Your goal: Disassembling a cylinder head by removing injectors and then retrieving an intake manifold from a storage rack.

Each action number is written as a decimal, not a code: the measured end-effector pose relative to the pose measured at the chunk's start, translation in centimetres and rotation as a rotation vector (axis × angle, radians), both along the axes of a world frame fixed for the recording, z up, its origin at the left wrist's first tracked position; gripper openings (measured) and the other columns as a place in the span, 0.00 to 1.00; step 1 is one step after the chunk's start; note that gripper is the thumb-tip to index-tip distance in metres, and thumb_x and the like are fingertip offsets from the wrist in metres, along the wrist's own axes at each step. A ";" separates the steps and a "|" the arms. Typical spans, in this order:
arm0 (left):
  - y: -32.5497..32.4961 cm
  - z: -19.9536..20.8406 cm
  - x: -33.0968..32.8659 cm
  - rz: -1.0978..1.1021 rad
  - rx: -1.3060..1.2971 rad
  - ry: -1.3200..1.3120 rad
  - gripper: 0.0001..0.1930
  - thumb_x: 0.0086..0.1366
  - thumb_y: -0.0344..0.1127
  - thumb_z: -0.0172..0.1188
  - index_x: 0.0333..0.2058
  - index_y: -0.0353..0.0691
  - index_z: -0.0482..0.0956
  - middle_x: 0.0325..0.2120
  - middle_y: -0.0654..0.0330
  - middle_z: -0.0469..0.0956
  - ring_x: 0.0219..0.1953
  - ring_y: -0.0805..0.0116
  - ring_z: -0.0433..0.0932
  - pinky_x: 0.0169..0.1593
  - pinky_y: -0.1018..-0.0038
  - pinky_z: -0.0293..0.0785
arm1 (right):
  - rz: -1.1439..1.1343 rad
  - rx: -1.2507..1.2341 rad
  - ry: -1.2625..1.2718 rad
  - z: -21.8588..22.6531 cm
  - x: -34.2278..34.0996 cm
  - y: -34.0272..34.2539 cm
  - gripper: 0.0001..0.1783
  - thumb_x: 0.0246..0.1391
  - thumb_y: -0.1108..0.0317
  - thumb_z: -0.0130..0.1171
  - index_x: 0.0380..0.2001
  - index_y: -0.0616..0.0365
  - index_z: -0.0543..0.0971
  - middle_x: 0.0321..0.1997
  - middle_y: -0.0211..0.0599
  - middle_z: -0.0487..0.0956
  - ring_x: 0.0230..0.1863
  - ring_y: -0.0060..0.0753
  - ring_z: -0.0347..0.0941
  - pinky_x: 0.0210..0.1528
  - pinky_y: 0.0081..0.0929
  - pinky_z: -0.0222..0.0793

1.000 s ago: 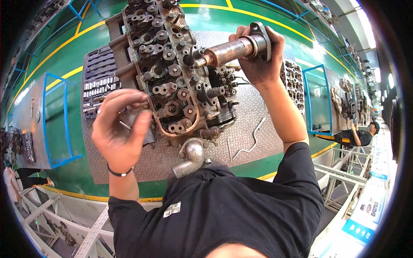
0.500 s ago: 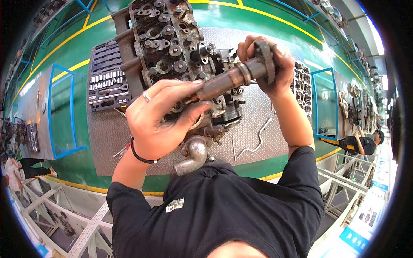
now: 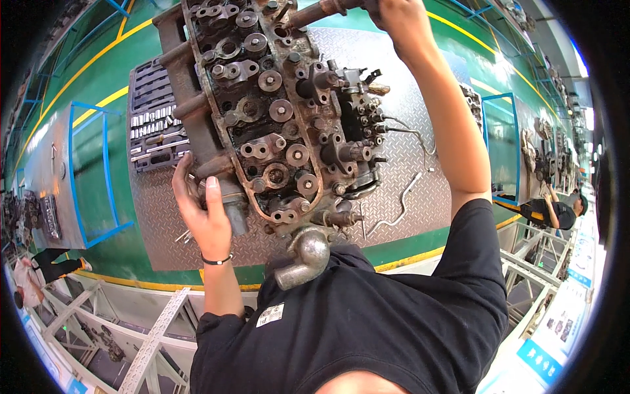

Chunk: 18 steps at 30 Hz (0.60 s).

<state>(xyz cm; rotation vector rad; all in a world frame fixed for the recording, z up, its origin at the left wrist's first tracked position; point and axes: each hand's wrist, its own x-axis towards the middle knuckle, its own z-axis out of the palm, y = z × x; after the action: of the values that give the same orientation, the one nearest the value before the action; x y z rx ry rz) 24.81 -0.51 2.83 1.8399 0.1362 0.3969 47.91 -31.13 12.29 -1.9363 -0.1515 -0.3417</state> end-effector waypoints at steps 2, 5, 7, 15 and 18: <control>0.3 -0.5 0.2 0.019 -0.054 -0.012 0.28 0.69 0.30 0.52 0.65 0.31 0.57 0.63 0.46 0.63 0.66 0.55 0.62 0.69 0.62 0.55 | 0.001 -0.158 0.014 -0.7 1.3 1.2 0.27 0.64 0.54 0.48 0.15 0.59 0.74 0.13 0.29 0.67 0.17 0.23 0.58 0.22 0.30 0.53; 0.0 -0.7 0.3 0.007 0.102 -0.007 0.29 0.68 0.29 0.52 0.66 0.31 0.55 0.64 0.45 0.61 0.67 0.54 0.60 0.69 0.61 0.53 | 0.027 -0.220 -0.069 -1.5 2.3 2.8 0.27 0.63 0.54 0.48 0.16 0.63 0.72 0.12 0.35 0.66 0.18 0.29 0.61 0.24 0.35 0.58; 0.0 -0.6 0.4 0.001 0.082 0.005 0.30 0.68 0.29 0.52 0.66 0.31 0.54 0.65 0.45 0.61 0.68 0.54 0.60 0.70 0.61 0.53 | 0.023 -0.239 -0.065 -1.4 2.2 3.1 0.26 0.63 0.55 0.48 0.16 0.63 0.71 0.12 0.36 0.67 0.18 0.30 0.62 0.24 0.35 0.59; 0.0 -0.5 0.6 -0.015 0.056 0.007 0.29 0.68 0.29 0.52 0.65 0.31 0.55 0.64 0.45 0.61 0.67 0.54 0.60 0.70 0.61 0.51 | 0.157 -0.366 -0.070 -0.3 1.8 4.1 0.27 0.65 0.55 0.46 0.17 0.65 0.71 0.13 0.39 0.68 0.18 0.31 0.62 0.25 0.37 0.59; 0.1 -0.6 0.6 -0.018 0.028 0.006 0.31 0.66 0.28 0.56 0.65 0.31 0.55 0.64 0.48 0.59 0.66 0.57 0.60 0.68 0.63 0.54 | 0.173 -0.353 -0.075 -0.4 2.4 4.1 0.30 0.68 0.53 0.43 0.16 0.64 0.70 0.13 0.38 0.67 0.19 0.31 0.61 0.26 0.37 0.59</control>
<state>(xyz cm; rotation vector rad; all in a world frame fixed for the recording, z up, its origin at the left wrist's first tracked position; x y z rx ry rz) 25.45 -0.39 2.22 1.8686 0.1188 0.3826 50.35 -27.00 11.89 -2.2393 -0.4511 -0.2865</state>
